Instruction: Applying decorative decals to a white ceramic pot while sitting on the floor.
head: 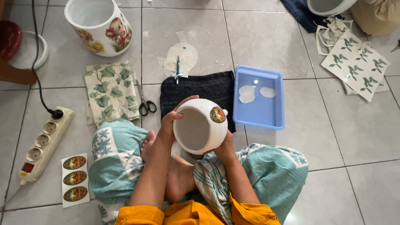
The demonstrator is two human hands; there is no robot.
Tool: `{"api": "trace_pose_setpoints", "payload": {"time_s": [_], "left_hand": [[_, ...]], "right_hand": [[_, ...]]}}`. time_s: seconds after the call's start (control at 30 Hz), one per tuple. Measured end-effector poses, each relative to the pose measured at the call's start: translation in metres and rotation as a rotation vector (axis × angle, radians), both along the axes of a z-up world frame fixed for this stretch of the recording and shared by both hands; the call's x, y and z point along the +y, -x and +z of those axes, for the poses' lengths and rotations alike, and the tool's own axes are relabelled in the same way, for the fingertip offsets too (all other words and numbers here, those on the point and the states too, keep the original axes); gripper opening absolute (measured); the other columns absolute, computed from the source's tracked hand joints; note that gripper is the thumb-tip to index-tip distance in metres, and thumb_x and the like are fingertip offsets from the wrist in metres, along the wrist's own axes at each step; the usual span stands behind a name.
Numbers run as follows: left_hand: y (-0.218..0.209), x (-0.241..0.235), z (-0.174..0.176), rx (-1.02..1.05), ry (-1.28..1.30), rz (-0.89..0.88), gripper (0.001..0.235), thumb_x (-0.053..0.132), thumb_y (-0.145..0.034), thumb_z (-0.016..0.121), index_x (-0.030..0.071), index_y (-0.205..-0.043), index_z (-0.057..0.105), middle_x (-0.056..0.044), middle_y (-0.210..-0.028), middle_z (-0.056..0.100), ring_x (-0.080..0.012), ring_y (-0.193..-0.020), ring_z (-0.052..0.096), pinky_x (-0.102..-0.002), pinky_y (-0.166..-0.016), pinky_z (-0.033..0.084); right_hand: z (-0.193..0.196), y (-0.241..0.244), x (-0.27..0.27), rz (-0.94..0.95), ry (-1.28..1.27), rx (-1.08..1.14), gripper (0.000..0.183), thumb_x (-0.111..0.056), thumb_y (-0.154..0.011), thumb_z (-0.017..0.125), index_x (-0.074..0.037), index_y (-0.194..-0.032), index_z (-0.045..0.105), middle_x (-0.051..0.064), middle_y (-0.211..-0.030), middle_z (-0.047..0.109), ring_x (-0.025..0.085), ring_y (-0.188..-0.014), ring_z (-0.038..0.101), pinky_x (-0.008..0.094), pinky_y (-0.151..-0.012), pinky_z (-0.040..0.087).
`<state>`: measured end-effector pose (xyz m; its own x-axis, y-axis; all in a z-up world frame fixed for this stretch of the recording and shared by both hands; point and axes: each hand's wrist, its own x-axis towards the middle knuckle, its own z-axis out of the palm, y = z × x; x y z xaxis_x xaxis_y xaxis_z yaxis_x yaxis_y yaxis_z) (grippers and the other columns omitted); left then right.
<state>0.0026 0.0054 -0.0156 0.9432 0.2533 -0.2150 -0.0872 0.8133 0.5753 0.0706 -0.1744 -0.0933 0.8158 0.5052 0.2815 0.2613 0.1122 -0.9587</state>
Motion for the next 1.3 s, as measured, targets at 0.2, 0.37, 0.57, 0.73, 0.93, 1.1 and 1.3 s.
{"api": "trace_pose_setpoints", "payload": {"time_s": [0.2,0.37,0.57,0.73,0.93,1.1,1.3], "left_hand": [[-0.004,0.001,-0.014,-0.067,-0.141,-0.054,0.072,0.025,-0.061,0.053,0.018,-0.132,0.051,-0.014,-0.107,0.065,-0.0256,-0.094,0.064,-0.036,-0.087,0.051],[-0.006,0.01,-0.047,0.109,-0.117,0.011,0.059,0.026,-0.072,0.055,0.026,-0.131,0.051,-0.015,-0.116,0.06,-0.0297,-0.099,0.059,-0.039,-0.097,0.042],[-0.006,-0.004,-0.012,0.074,-0.319,0.026,0.059,0.039,-0.085,0.05,0.028,-0.141,0.034,-0.012,-0.126,0.052,-0.0229,-0.111,0.051,-0.038,-0.103,0.033],[-0.008,-0.004,-0.02,0.013,-0.454,-0.01,0.061,0.046,-0.091,0.042,0.03,-0.146,0.023,-0.013,-0.134,0.045,-0.0251,-0.121,0.042,-0.04,-0.107,0.024],[-0.008,-0.006,-0.021,0.014,-0.442,0.014,0.062,0.052,-0.092,0.04,0.027,-0.146,0.022,-0.014,-0.138,0.038,-0.0286,-0.127,0.034,-0.043,-0.109,0.015],[-0.008,-0.006,-0.028,-0.013,-0.422,0.003,0.06,0.051,-0.094,0.037,0.028,-0.147,0.019,-0.014,-0.143,0.033,-0.0297,-0.131,0.031,-0.044,-0.109,0.012],[-0.006,-0.012,-0.011,-0.027,-0.406,0.028,0.059,0.047,-0.095,0.036,0.024,-0.146,0.02,-0.014,-0.142,0.033,-0.0303,-0.131,0.03,-0.047,-0.108,0.014]], "right_hand": [[-0.023,-0.009,-0.006,0.02,-0.044,0.094,0.041,0.003,-0.066,0.074,-0.006,-0.106,0.064,0.015,-0.088,0.068,0.027,-0.085,0.064,0.046,-0.076,0.05],[-0.023,-0.011,-0.005,0.0,-0.021,0.109,0.037,0.006,-0.067,0.068,-0.006,-0.102,0.064,0.014,-0.087,0.068,0.022,-0.087,0.062,0.045,-0.077,0.049],[-0.043,-0.021,-0.006,-0.02,-0.036,0.2,0.033,0.004,-0.075,0.065,-0.004,-0.107,0.061,0.013,-0.093,0.067,0.017,-0.088,0.059,0.043,-0.083,0.047],[-0.047,-0.023,-0.003,-0.045,-0.014,0.279,0.036,0.001,-0.08,0.063,-0.002,-0.115,0.057,0.014,-0.098,0.065,0.018,-0.093,0.056,0.044,-0.086,0.045],[-0.03,-0.019,0.002,-0.031,0.027,0.323,0.038,-0.004,-0.084,0.062,-0.004,-0.121,0.055,0.014,-0.105,0.064,0.018,-0.098,0.056,0.046,-0.09,0.043],[-0.027,-0.02,0.004,0.009,0.045,0.349,0.04,-0.007,-0.088,0.058,-0.007,-0.127,0.051,0.013,-0.106,0.063,0.019,-0.092,0.057,0.045,-0.087,0.043],[-0.028,-0.022,0.005,-0.004,0.109,0.333,0.036,-0.011,-0.091,0.052,-0.008,-0.127,0.048,0.008,-0.106,0.058,0.016,-0.09,0.046,0.038,-0.083,0.041]]}}
